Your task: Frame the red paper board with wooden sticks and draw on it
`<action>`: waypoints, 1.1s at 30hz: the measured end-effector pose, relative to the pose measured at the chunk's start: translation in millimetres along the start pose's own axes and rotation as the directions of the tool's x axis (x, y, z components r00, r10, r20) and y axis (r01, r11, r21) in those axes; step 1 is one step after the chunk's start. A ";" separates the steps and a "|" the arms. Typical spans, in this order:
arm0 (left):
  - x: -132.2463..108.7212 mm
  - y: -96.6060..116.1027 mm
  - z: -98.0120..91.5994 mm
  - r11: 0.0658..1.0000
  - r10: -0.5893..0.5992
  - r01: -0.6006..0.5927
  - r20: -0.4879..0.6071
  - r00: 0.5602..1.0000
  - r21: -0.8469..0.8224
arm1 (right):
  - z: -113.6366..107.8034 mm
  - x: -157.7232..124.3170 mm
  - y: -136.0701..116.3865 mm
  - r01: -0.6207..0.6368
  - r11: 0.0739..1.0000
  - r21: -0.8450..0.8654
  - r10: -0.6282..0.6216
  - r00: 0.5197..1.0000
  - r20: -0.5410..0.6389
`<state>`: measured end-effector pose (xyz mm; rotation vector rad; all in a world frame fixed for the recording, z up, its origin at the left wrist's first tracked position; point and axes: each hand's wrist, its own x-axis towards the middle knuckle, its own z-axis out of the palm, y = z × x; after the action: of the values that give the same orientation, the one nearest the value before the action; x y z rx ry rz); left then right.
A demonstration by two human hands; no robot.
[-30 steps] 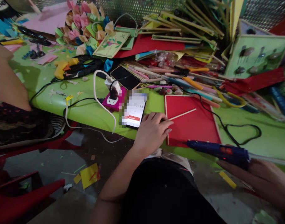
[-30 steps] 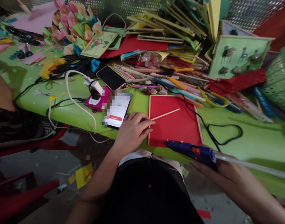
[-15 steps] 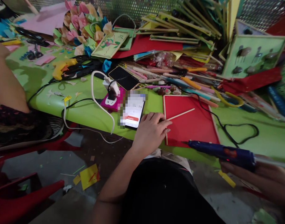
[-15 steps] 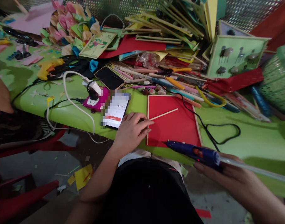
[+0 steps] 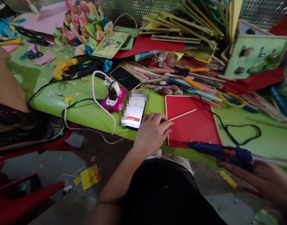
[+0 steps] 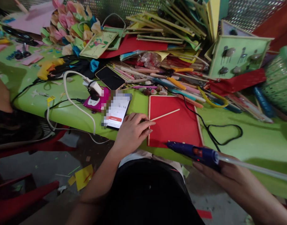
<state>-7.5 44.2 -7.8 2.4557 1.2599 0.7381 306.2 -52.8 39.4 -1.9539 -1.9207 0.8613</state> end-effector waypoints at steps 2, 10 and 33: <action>0.1 -0.4 0.2 1.000 -0.001 0.001 0.003 1.000 0.000 | -0.1 0.3 -0.5 0.006 1.000 -0.010 -0.006 1.000 -0.003; -0.2 -0.3 0.4 1.000 0.006 -0.006 -0.004 1.000 0.001 | -1.9 -1.6 9.4 -0.051 0.997 -0.064 0.051 0.999 0.010; 0.3 -0.7 1.2 1.000 0.004 -0.004 -0.017 1.000 0.001 | -1.6 -7.5 22.4 0.009 0.990 -0.142 -0.010 1.000 -0.005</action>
<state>-7.1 44.8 -9.0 2.4584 1.2628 0.7608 325.8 -61.7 29.4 -2.0221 -2.0371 0.7337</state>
